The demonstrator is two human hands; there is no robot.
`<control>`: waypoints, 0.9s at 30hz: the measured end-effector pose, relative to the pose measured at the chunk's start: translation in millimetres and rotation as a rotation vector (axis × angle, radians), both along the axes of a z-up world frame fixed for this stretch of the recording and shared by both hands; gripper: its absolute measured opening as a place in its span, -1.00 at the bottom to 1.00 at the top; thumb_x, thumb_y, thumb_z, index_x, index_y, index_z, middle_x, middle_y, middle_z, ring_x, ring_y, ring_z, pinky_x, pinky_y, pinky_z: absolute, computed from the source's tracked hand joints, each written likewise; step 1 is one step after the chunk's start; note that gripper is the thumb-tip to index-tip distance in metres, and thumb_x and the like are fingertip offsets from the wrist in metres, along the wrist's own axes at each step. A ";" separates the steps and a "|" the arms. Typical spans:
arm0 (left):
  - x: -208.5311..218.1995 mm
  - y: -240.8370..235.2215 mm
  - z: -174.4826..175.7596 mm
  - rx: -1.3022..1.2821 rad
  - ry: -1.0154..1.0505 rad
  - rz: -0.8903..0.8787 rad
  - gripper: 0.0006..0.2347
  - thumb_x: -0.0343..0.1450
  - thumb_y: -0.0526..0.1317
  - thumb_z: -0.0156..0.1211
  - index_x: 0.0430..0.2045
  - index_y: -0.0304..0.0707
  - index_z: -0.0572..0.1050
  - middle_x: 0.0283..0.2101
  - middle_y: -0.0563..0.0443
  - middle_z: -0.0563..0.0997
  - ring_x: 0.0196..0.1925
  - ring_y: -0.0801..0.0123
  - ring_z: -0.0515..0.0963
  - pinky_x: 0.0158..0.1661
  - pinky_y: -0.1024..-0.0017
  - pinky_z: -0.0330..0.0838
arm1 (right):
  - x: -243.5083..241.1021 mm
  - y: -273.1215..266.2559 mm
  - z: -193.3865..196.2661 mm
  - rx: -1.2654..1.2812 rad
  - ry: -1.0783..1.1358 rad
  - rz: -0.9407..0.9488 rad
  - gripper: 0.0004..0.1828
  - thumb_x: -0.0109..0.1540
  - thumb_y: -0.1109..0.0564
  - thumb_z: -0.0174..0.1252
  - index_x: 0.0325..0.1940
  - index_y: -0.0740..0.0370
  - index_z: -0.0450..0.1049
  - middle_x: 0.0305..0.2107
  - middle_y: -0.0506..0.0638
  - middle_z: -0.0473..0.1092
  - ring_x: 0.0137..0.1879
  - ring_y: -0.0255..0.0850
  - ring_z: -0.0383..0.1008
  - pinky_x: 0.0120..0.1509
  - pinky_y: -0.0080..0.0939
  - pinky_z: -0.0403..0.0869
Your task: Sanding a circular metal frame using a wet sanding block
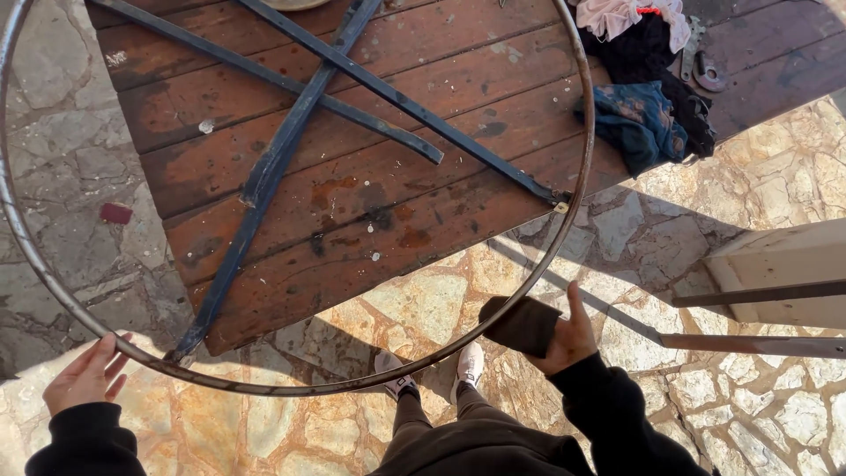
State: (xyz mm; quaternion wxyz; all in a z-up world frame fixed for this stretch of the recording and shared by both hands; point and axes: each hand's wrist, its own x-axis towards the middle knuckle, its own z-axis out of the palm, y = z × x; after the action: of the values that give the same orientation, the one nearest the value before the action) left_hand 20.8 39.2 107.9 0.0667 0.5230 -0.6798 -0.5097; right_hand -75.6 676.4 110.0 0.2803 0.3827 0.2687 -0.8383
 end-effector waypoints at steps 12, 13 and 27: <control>0.8 -12.2 0.1 0.153 -0.025 0.023 -0.83 0.54 0.01 0.31 -0.11 0.10 0.53 -0.04 0.16 0.67 0.07 0.54 0.67 0.14 0.42 0.40 | -9.4 -15.0 51.7 0.144 -0.063 -0.226 0.28 0.11 -0.65 -0.03 0.51 0.48 0.09 0.43 0.44 0.17 0.51 0.23 0.24 0.60 0.23 0.13; 0.1 -12.3 0.8 0.153 -0.020 0.010 -0.83 0.55 0.01 0.30 -0.10 0.09 0.53 -0.03 0.15 0.66 0.07 0.52 0.67 0.15 0.42 0.42 | -19.7 -15.8 48.6 0.205 -0.049 -0.237 0.27 0.08 -0.65 -0.04 0.49 0.45 0.13 0.38 0.42 0.23 0.47 0.24 0.29 0.58 0.27 0.18; 2.0 -24.2 -18.3 0.182 0.027 0.000 -0.90 0.55 0.00 0.26 -0.14 0.19 0.57 -0.07 0.27 0.68 0.02 0.64 0.67 0.09 0.48 0.41 | 8.5 -72.3 33.0 0.216 -0.165 -0.163 0.24 0.08 -0.61 0.01 0.47 0.48 0.18 0.34 0.39 0.29 0.42 0.27 0.33 0.57 0.20 0.25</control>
State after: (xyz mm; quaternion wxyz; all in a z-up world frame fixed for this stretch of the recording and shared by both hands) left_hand 22.8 15.0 89.6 0.0280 0.5201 -0.6299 -0.5761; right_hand -67.1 604.0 143.0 0.1899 0.4987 0.3015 -0.7902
